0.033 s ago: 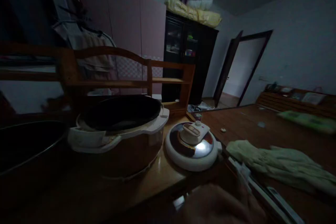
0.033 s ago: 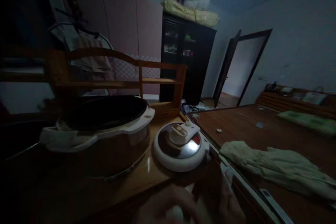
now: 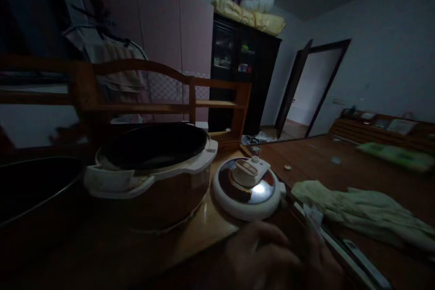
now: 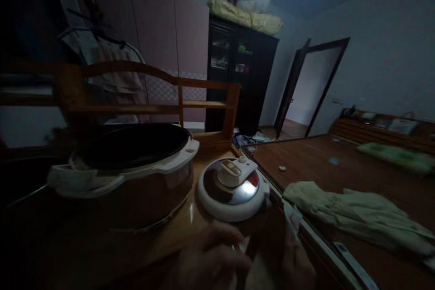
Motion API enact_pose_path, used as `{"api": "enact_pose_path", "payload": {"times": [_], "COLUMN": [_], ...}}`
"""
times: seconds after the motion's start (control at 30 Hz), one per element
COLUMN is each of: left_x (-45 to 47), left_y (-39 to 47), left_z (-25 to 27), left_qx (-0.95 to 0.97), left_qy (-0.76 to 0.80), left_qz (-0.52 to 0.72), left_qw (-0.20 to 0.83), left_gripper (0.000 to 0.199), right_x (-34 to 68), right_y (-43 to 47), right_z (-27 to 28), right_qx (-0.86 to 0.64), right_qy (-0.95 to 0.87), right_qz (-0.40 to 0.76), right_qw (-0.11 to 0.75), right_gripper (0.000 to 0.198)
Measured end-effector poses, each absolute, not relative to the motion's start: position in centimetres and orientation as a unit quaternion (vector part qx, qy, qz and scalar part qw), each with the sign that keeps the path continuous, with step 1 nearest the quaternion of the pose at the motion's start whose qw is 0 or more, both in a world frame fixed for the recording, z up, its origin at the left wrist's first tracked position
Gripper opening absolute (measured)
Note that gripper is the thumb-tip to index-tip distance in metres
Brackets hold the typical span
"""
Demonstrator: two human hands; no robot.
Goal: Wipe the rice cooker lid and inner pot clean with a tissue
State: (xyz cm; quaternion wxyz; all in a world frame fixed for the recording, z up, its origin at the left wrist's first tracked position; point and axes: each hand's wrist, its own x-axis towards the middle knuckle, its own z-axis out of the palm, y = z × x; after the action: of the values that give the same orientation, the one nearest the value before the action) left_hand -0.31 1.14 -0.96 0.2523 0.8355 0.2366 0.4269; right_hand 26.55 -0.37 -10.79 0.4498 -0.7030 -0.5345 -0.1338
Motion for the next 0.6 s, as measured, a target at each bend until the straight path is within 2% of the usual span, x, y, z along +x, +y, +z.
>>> {"api": "enact_pose_path", "payload": {"times": [0.13, 0.27, 0.37, 0.6], "left_x": [-1.5, -2.4, -3.0, -3.9], "left_y": [5.3, 7.4, 7.7, 7.9], "left_z": [-5.5, -9.4, -9.9, -8.8], "left_qx": [0.764, 0.780, 0.780, 0.746], "left_qy": [0.436, 0.446, 0.444, 0.487], "left_qz": [0.443, 0.405, 0.395, 0.380], "left_qw": [0.173, 0.169, 0.194, 0.250], "left_gripper": [0.042, 0.054, 0.055, 0.046], "right_x": [25.3, 22.9, 21.7, 20.4], "right_y": [3.1, 7.5, 9.2, 6.6], "right_z": [-8.2, -6.1, -6.3, -7.5], "right_qx": [-0.680, -0.603, -0.585, -0.535], "right_qy": [-0.558, -0.654, -0.697, -0.756], "right_qz": [-0.100, -0.081, -0.106, -0.118], "right_qw": [0.465, 0.449, 0.400, 0.358], "right_gripper": [0.051, 0.047, 0.044, 0.051]}}
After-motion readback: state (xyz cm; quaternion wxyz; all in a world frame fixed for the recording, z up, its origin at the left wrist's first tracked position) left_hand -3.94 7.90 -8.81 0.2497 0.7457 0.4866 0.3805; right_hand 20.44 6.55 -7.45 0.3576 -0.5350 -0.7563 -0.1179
